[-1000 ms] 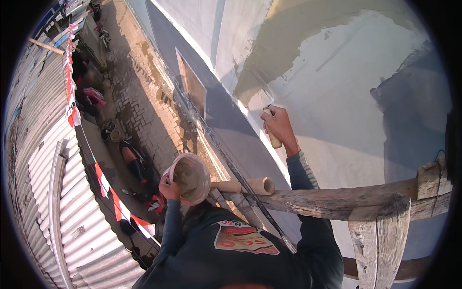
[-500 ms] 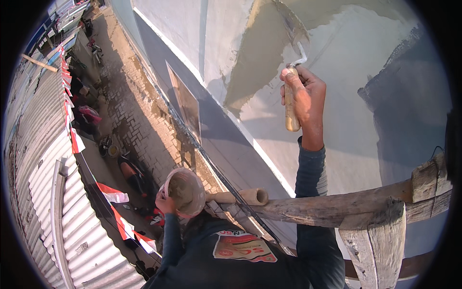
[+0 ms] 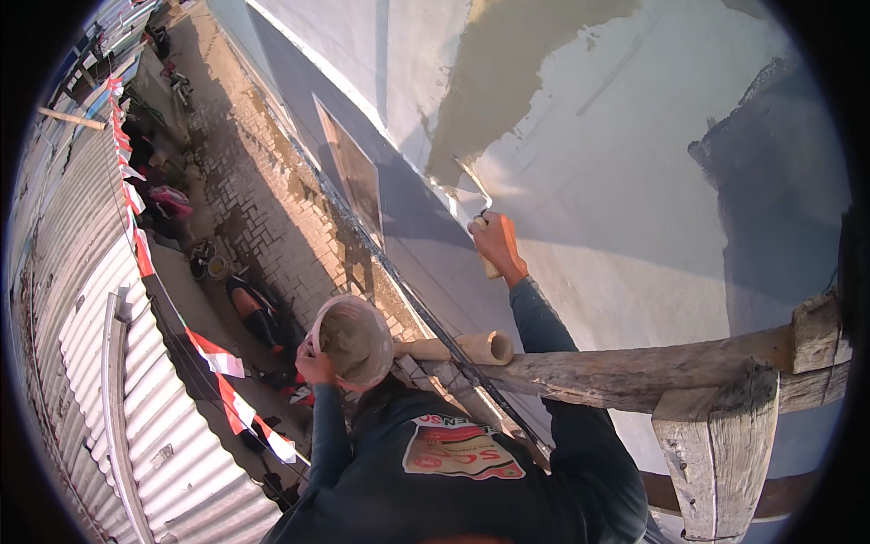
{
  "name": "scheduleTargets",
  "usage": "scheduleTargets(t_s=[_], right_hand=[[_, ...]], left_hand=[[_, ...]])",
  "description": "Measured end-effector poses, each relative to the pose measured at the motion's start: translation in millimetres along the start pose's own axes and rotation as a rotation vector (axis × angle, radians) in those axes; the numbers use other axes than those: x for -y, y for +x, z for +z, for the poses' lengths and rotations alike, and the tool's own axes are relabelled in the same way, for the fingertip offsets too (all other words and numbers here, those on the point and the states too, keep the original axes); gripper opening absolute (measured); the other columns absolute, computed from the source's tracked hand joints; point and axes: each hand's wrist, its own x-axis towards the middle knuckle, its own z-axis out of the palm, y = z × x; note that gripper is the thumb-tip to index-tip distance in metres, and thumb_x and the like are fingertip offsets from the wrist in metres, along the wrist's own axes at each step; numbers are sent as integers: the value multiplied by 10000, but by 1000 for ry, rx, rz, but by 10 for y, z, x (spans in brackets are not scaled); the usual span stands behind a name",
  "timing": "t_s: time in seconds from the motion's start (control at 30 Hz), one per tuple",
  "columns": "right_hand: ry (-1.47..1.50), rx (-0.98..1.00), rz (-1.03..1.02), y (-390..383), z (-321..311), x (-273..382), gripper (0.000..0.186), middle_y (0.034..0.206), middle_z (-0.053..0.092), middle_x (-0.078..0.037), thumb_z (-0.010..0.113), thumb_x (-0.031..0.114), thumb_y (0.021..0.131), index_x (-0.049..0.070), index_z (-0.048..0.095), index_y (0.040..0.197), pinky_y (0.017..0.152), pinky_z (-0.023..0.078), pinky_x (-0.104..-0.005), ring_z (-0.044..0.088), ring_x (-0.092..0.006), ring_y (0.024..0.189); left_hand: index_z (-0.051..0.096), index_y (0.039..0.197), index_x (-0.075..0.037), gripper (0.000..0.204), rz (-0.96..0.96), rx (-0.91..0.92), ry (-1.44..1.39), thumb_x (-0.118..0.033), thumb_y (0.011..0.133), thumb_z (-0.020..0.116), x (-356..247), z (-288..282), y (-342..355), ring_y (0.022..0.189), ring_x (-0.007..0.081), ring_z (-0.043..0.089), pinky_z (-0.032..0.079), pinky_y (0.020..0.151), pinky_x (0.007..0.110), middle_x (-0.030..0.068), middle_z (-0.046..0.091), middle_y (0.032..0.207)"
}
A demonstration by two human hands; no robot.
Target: The person applies and smooths plaster onto an exterior wall using a trowel while holding a container of plaster mixture.
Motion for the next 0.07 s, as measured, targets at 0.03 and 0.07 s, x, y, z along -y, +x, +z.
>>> scheduleTargets(t_s=[0.03, 0.07], right_hand=[[12, -16, 30, 16, -15, -12, 205, 666, 627, -100, 649, 174, 844, -29, 630, 826, 492, 493, -372, 594, -211, 511], [113, -46, 38, 28, -65, -1, 239, 704, 665, -110, 666, 220, 839, -16, 644, 871, 531, 514, -389, 633, -244, 565]], left_hand=[[705, 1009, 55, 272, -14, -9, 32, -31, 769, 610, 7, -20, -3, 916, 236, 664, 482, 858, 331, 146, 708, 1005], [708, 1005, 53, 266, -30, -22, 60, -43, 771, 624, -34, -49, -14, 928, 237, 663, 477, 872, 332, 152, 708, 1013]])
